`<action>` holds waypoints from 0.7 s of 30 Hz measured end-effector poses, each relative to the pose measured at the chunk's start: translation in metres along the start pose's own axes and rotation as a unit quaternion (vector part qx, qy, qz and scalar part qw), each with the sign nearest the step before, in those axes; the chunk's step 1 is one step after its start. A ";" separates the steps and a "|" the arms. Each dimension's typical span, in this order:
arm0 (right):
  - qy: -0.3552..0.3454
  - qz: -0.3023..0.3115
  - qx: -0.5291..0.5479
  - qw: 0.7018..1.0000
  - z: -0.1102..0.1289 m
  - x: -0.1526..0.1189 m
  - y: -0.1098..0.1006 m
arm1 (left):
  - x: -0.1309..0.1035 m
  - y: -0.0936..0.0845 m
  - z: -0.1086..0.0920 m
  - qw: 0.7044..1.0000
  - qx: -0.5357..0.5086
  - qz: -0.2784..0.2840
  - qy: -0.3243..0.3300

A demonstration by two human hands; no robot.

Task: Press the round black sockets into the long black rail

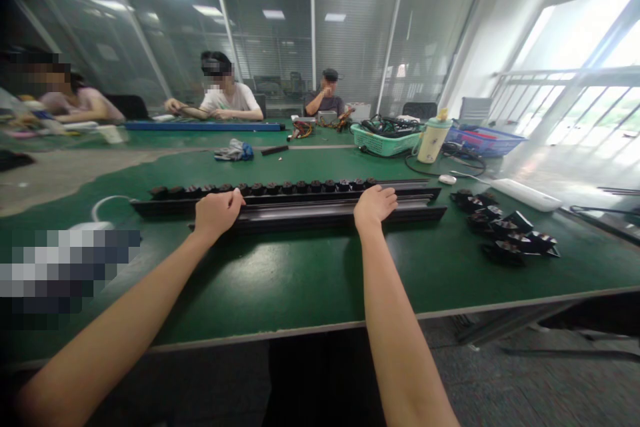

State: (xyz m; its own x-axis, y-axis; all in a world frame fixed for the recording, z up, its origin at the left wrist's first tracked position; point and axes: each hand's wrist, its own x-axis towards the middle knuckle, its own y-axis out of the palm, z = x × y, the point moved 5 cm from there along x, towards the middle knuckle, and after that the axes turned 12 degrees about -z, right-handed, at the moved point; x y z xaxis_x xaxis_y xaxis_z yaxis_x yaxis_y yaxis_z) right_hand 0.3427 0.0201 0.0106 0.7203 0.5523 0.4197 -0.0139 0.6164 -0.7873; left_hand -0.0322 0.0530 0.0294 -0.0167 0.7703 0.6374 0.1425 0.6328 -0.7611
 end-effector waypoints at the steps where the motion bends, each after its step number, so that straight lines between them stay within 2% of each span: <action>1: -0.010 0.004 -0.007 1.000 0.001 0.001 0.001 | 0.000 0.000 0.000 1.000 0.001 0.000 0.001; 5: -0.054 0.030 -0.042 0.997 -0.001 0.009 0.007 | 0.000 0.001 0.001 1.000 0.006 0.000 0.004; 11: -0.136 0.097 -0.095 0.981 -0.019 0.024 0.019 | 0.000 0.003 0.003 1.000 0.010 0.006 0.011; 18: -0.277 0.119 -0.099 0.948 -0.029 0.031 0.021 | -0.001 0.002 0.001 1.000 0.013 0.007 0.010; 21: -0.309 0.120 -0.083 0.940 -0.033 0.035 0.022 | -0.001 0.003 0.002 1.000 0.018 0.006 0.011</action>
State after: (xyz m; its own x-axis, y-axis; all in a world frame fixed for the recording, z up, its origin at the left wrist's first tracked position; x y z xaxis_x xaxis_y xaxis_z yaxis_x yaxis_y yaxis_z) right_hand 0.3905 0.0341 -0.0075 0.1691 0.9164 0.3629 0.0215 0.3647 -0.9309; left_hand -0.0336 0.0539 0.0266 0.0076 0.7766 0.6300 0.1075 0.6257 -0.7726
